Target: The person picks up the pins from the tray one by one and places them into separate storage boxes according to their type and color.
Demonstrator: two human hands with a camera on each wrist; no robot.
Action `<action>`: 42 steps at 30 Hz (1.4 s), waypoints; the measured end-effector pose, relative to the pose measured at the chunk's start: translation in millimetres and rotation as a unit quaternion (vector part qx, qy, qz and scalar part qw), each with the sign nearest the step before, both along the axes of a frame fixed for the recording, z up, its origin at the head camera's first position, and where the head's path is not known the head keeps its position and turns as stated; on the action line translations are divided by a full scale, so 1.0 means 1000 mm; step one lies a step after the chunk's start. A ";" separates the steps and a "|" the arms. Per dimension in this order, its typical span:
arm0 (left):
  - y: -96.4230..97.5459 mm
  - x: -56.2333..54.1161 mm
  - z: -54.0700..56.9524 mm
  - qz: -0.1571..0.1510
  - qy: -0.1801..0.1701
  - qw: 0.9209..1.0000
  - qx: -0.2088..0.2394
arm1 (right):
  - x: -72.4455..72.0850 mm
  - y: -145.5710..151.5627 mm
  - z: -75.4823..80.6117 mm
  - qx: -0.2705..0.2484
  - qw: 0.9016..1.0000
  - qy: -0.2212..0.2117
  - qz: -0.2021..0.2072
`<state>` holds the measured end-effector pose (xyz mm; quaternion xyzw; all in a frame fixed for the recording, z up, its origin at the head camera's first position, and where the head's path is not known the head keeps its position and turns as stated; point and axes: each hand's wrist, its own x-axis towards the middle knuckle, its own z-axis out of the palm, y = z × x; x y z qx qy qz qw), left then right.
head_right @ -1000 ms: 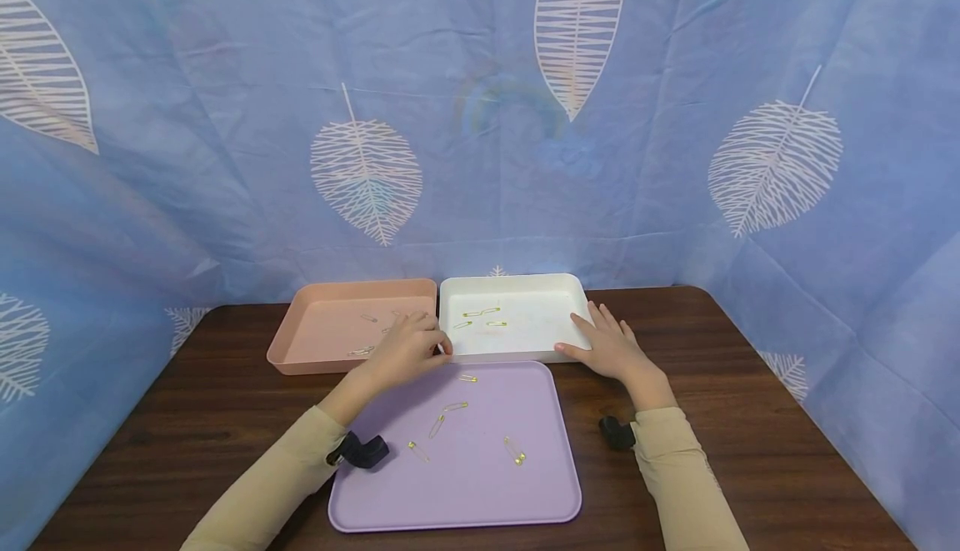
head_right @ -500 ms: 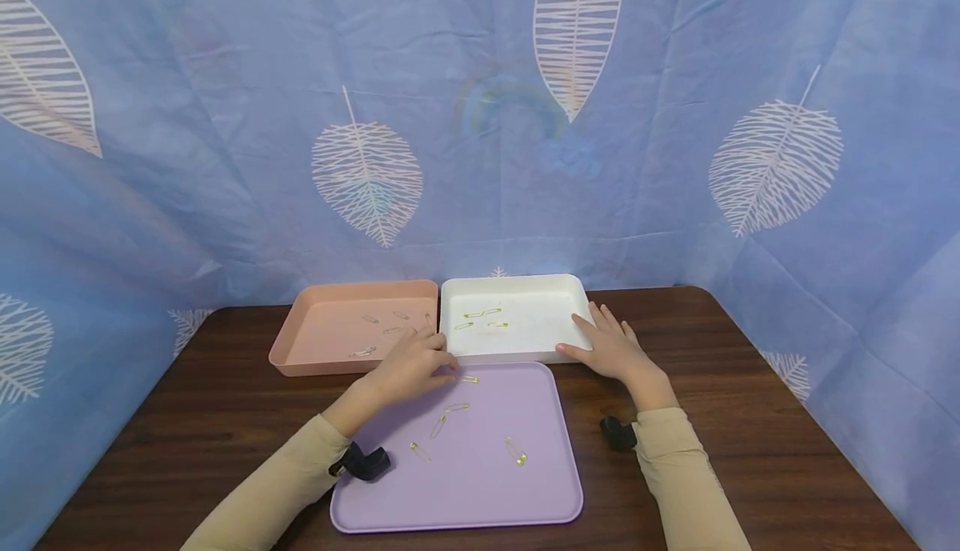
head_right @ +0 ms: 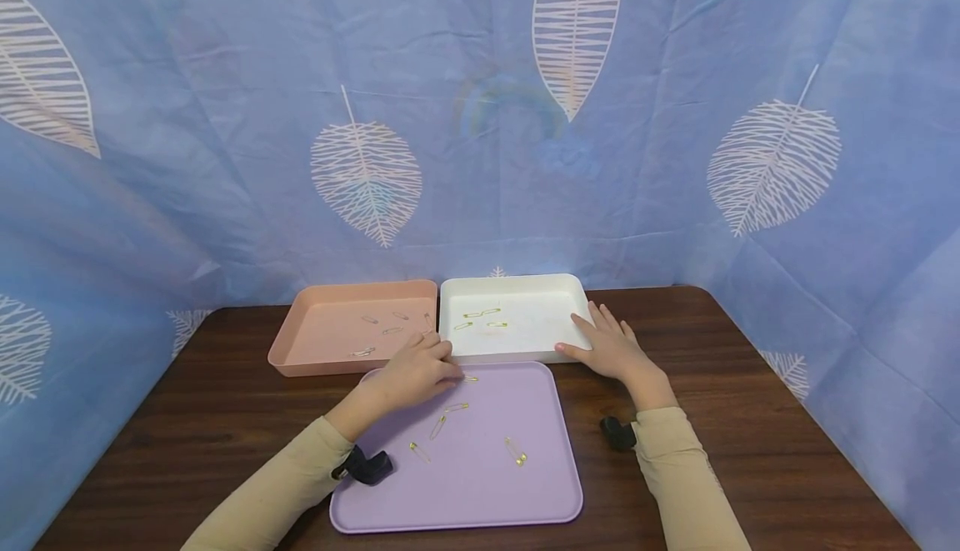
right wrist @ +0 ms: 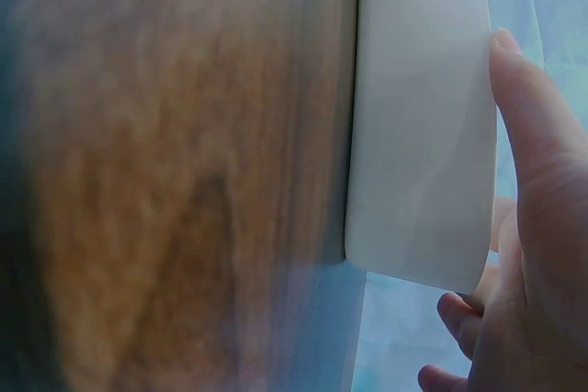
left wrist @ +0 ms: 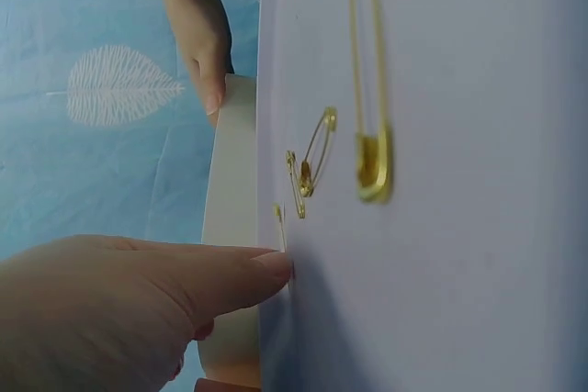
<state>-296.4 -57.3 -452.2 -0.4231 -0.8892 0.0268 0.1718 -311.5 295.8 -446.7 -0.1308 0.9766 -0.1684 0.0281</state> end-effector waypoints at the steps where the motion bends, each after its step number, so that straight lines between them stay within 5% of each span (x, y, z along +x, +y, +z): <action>1: 0.000 0.000 0.000 -0.002 0.001 1.000 0.000 | 0.000 0.000 0.000 0.000 1.000 0.000 0.000; 25: 0.004 0.001 -0.005 -0.019 0.027 0.999 -0.017 | 0.002 -0.002 0.001 -0.003 1.000 -0.009 -0.001; 42: 0.004 0.002 0.000 -0.015 -0.010 1.000 -0.011 | -0.001 0.000 0.000 0.000 1.000 -0.004 0.001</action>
